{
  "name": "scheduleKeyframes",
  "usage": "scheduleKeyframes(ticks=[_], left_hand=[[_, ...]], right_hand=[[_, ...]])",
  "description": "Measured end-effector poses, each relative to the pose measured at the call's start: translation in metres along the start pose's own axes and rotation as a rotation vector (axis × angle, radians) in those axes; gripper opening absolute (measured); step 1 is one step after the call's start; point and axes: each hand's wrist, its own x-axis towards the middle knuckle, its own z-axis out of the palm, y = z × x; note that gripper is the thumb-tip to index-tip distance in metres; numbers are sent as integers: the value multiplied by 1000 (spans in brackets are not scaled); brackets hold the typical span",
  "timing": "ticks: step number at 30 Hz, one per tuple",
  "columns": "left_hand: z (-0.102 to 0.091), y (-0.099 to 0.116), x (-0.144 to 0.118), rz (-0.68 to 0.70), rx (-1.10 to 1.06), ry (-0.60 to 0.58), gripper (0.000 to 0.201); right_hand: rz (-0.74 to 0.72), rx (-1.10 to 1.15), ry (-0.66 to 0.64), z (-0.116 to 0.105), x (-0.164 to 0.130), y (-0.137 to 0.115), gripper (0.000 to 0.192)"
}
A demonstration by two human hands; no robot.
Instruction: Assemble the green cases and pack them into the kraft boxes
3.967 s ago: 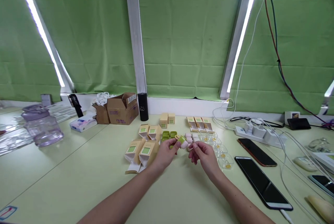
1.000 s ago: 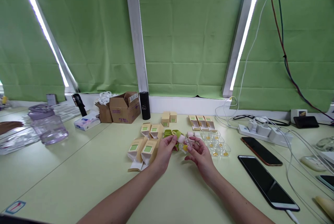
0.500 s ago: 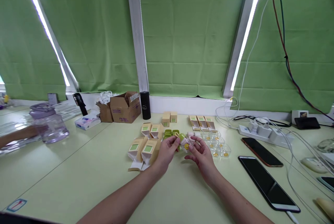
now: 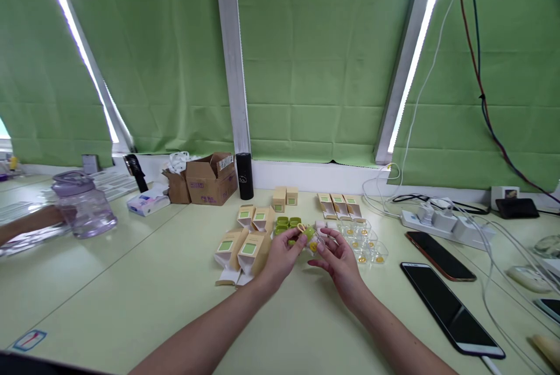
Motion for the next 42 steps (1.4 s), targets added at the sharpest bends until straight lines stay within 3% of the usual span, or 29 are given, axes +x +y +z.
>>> scheduleKeyframes(ticks=[8,16,23,33,42], left_hand=[[-3,-3,-2,-9,13,-19,48],[-5,-6,-1,-1,21,-13,49],[-4,-7,2,-16,52,29,50],[-3,-2,-8,102,132,-76,48],[-4,-12,-5,139,225,-108,49]], right_hand=[[-57,-67,-81,-2,1,2,61],[-123,-230,-68,0,0,2,59],[-139,-222,-104,6,-3,-3,56],[-204,-233,-80,1,-1,-1,49],[-245,-290,-80,-7,8,7,44]])
